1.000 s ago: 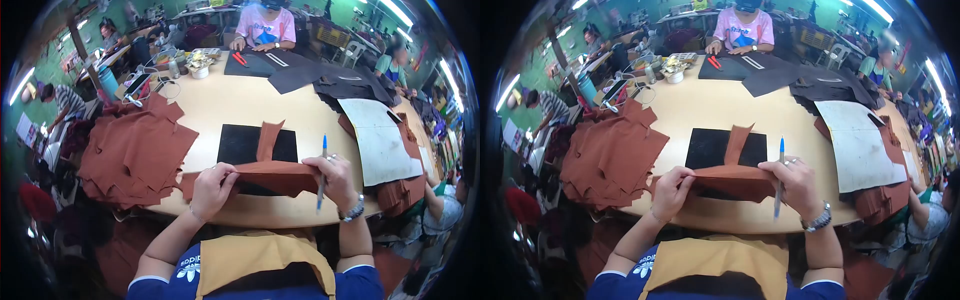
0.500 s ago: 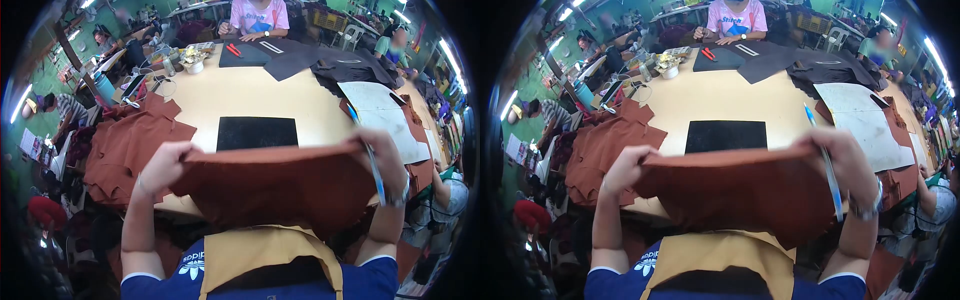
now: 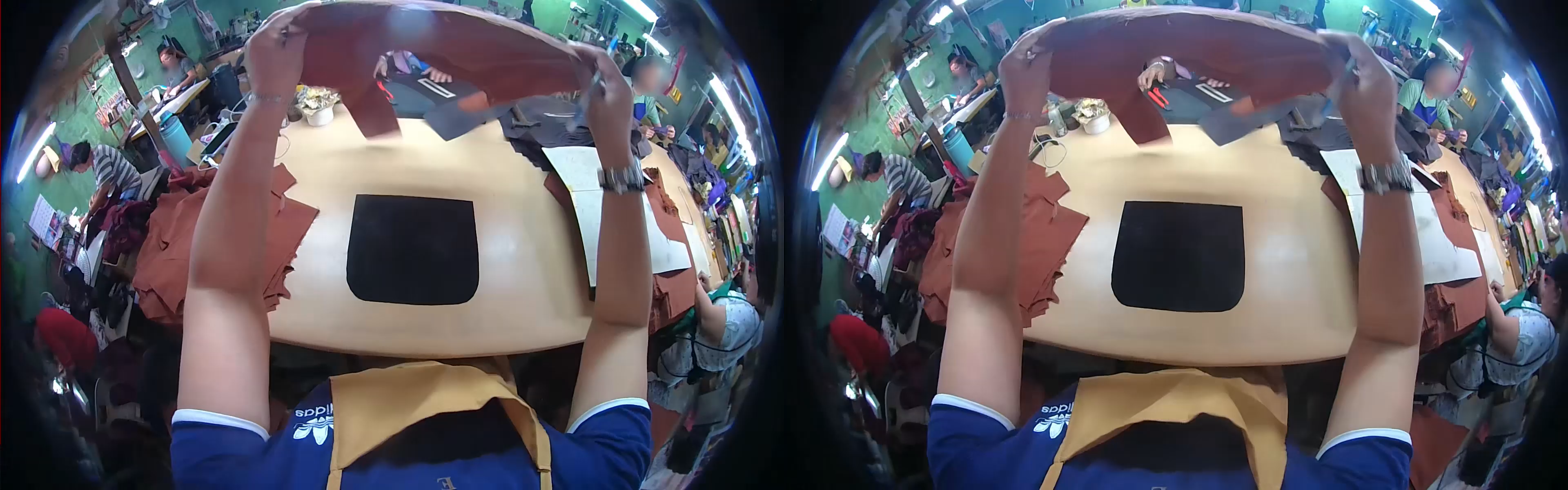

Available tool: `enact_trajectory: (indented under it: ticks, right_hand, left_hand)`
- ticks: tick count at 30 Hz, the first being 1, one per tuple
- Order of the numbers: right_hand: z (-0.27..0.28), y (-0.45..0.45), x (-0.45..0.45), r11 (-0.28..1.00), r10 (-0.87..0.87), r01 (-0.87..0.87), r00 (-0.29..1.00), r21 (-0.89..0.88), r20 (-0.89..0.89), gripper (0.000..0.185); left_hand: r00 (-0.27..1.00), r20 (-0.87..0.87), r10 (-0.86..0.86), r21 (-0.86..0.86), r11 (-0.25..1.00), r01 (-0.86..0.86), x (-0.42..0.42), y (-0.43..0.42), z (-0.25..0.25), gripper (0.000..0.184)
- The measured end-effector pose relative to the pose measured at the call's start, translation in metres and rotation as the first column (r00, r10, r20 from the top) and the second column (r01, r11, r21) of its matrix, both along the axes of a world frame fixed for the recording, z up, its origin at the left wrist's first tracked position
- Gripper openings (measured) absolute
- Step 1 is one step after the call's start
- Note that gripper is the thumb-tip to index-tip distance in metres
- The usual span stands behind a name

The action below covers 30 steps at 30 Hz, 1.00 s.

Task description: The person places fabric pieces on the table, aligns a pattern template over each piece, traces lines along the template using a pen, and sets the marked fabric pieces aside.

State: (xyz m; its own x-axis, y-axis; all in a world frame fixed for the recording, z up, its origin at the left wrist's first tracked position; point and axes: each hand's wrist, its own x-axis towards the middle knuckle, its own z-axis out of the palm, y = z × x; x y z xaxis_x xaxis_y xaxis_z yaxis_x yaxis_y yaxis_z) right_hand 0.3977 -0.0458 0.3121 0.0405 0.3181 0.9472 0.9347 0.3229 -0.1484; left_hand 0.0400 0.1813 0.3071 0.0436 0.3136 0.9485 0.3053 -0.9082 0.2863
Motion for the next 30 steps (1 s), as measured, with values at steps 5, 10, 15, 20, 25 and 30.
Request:
enact_trajectory:
  ticks: [5,10,15,20,25,30]
  right_hand:
    - [-0.105,-0.045,-0.012,0.963,0.021,-0.045,0.995,-0.265,-0.094,0.022]
    - [-0.230,-0.089,-0.025,0.835,0.022,-0.022,1.000,-0.550,-0.006,0.020]
    - [-0.282,-0.145,-0.052,0.695,0.043,-0.059,0.998,-0.716,-0.041,0.024]
    - [-0.287,-0.175,-0.062,0.682,0.031,-0.042,0.999,-0.730,-0.029,0.023]
    - [-0.293,-0.188,-0.067,0.709,0.004,-0.019,1.000,-0.705,-0.023,0.024]
    - [-0.292,-0.191,-0.068,0.703,-0.002,-0.010,1.000,-0.711,-0.016,0.025]
  left_hand:
    - [0.892,-0.411,0.189,0.329,0.943,-0.048,-0.033,-0.026,-0.106,0.022]
    - [0.751,-0.660,-0.030,-0.106,0.993,-0.054,-0.067,-0.082,-0.245,0.029]
    - [0.603,-0.769,-0.213,-0.337,0.936,-0.099,-0.098,-0.142,-0.297,0.031]
    - [0.612,-0.742,-0.274,-0.429,0.895,-0.121,-0.113,-0.181,-0.295,0.034]
    - [0.655,-0.715,-0.242,-0.407,0.907,-0.109,-0.121,-0.202,-0.296,0.027]
    - [0.685,-0.693,-0.225,-0.366,0.928,-0.067,-0.124,-0.214,-0.295,0.026]
